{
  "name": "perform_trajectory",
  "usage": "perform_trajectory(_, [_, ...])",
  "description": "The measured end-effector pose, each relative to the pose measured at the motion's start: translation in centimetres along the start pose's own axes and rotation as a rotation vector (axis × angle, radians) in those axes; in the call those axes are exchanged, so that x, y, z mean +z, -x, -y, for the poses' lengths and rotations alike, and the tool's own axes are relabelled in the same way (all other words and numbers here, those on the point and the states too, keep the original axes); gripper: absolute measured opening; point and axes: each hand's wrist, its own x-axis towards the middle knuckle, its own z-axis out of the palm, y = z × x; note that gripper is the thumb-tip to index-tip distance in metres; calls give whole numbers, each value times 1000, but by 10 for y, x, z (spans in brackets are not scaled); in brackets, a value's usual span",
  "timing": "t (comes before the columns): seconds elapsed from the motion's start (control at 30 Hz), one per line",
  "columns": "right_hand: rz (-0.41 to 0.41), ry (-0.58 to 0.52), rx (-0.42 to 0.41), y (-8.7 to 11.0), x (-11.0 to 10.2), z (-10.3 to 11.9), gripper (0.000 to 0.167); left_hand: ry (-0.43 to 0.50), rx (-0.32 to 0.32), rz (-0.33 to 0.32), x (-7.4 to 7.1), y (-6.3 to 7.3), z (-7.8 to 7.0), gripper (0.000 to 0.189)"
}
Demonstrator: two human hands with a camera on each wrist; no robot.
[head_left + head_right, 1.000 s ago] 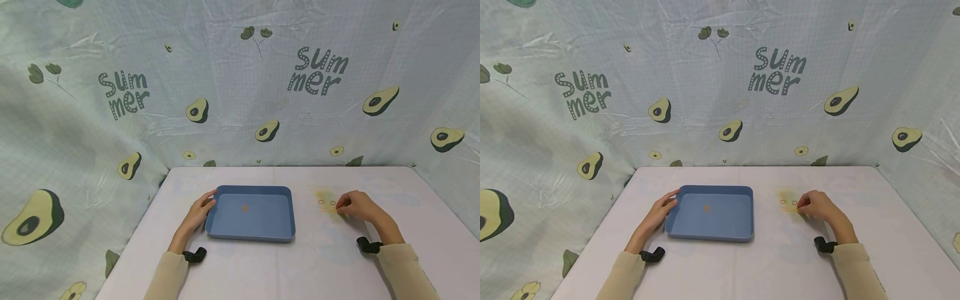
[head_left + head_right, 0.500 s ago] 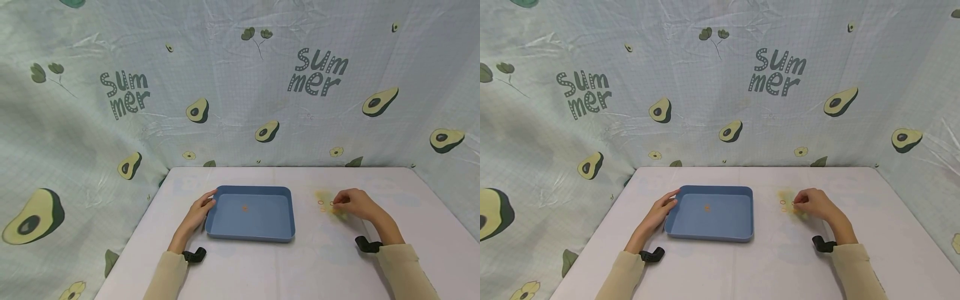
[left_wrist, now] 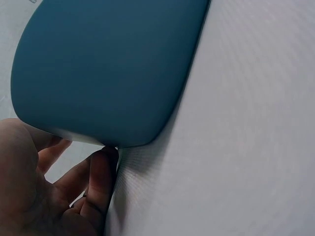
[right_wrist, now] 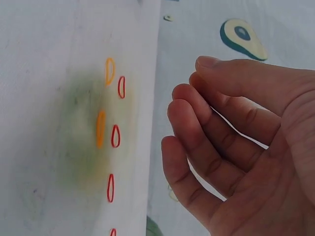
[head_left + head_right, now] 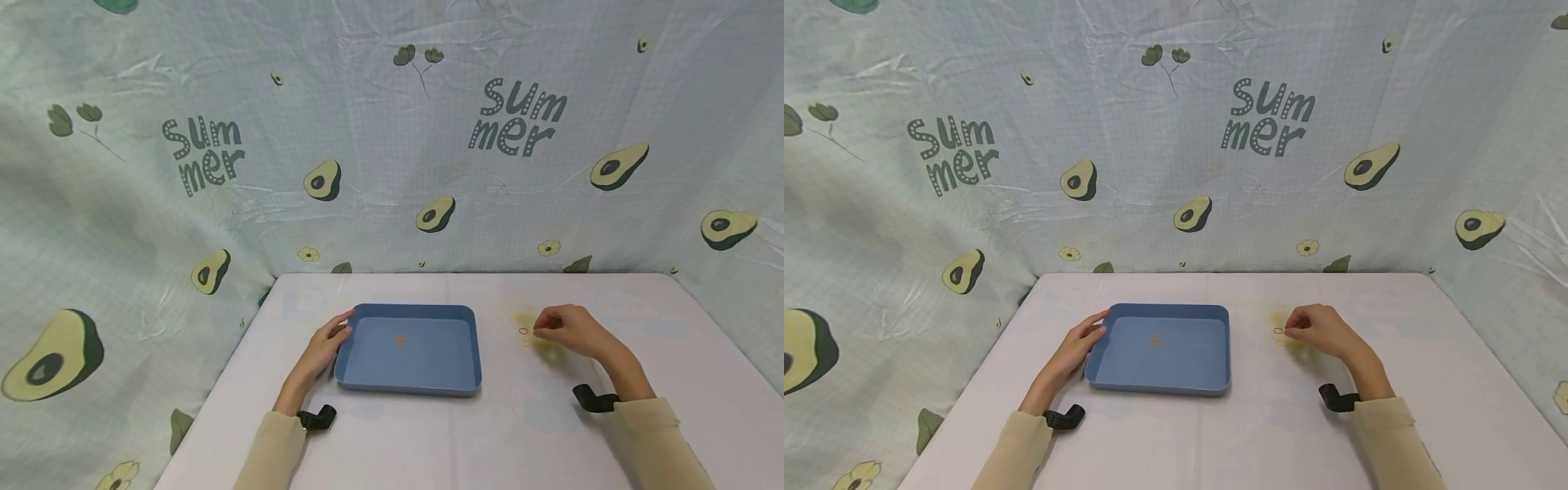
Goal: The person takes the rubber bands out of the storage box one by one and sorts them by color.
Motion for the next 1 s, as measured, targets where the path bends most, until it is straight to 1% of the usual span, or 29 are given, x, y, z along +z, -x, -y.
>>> perform_trajectory(0.27, [4, 4, -45, -6, 6, 13, 8, 29, 9, -2, 1, 3, 3, 50])
perform_trajectory(0.57, [21, 25, -78, -19, 9, 33, 7, 10, 8, -4, 0, 4, 3, 48])
perform_trajectory(0.8, [28, 0, -137, -30, 15, 52, 7, 7, 12, 6, -2, 2, 0, 48])
perform_trajectory(1.0, [51, -27, -150, -41, 25, 71, 6, 14, 12, 17, -2, 1, 0, 49])
